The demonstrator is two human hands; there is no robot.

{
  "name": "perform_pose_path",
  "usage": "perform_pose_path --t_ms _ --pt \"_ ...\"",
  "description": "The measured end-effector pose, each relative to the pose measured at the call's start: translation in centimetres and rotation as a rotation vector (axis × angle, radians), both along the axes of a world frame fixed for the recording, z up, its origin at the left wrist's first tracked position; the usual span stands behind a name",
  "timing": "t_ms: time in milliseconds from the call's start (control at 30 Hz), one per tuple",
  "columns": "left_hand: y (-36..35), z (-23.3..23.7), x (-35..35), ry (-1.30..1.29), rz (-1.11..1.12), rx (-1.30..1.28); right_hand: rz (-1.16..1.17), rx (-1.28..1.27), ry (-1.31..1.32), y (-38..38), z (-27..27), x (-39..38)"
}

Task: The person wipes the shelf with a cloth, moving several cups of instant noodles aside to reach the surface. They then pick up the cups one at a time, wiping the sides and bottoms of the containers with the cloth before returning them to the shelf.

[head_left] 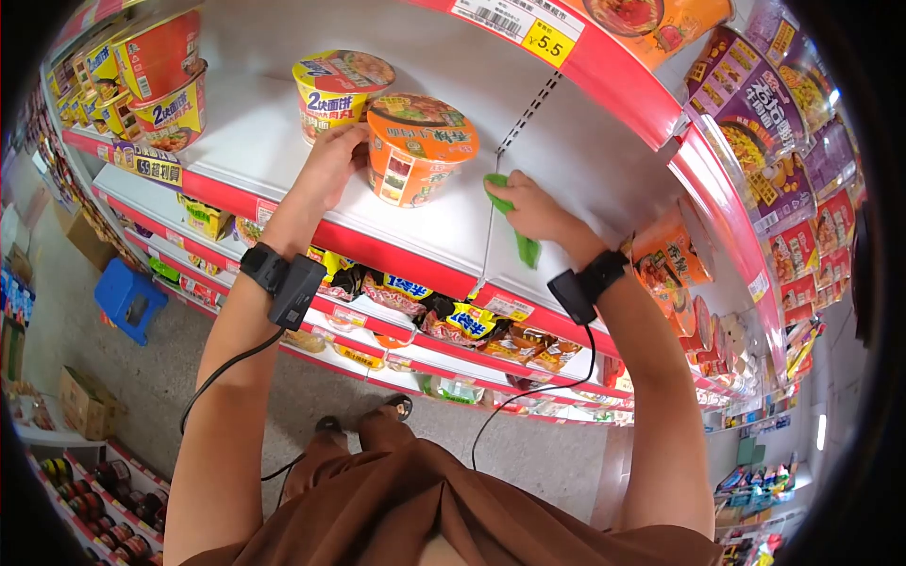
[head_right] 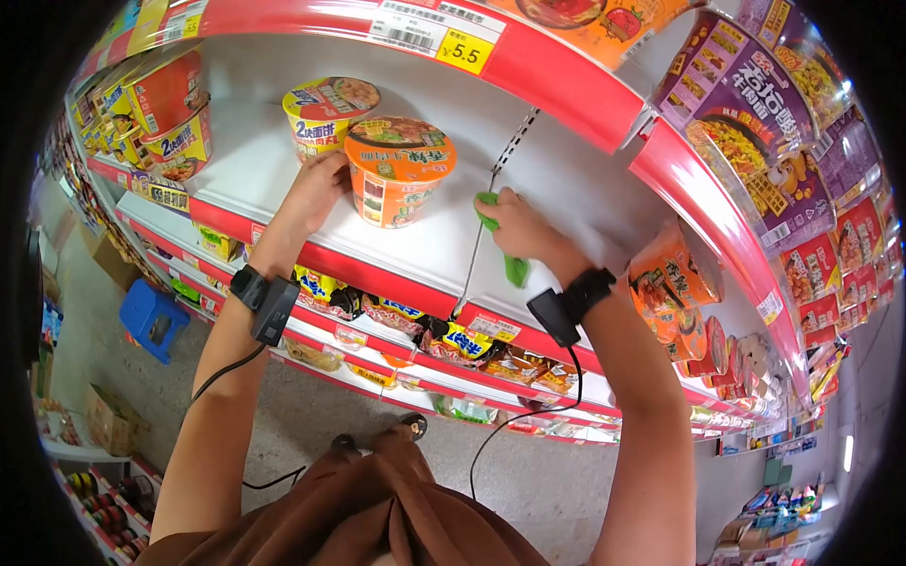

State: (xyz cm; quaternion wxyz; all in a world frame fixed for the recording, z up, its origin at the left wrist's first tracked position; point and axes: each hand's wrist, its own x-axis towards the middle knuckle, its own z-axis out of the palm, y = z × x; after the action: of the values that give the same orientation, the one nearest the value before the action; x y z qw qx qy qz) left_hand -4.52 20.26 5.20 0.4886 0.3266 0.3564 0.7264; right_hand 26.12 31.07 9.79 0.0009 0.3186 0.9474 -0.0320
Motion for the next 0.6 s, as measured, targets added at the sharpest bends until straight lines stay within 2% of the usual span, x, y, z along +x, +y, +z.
perform_pose_path --t_ms 167,367,500,567,600 --pt "0.0 0.3 0.1 0.002 0.019 -0.032 -0.091 0.067 -0.155 4.8 0.1 -3.0" --pt "0.3 0.0 -0.2 -0.027 0.004 0.0 -0.253 0.082 -0.108 7.3 -0.3 -4.8" --pt "0.1 0.4 0.1 -0.01 -0.007 0.006 -0.233 0.122 -0.146 5.2 0.2 -4.5" --pt "-0.1 0.3 0.0 -0.027 0.005 -0.007 -0.082 0.083 -0.126 4.0 -0.5 -3.1" --pt "0.1 0.3 -0.2 -0.016 -0.001 -0.008 -0.083 0.079 -0.136 2.8 -0.6 -2.4"
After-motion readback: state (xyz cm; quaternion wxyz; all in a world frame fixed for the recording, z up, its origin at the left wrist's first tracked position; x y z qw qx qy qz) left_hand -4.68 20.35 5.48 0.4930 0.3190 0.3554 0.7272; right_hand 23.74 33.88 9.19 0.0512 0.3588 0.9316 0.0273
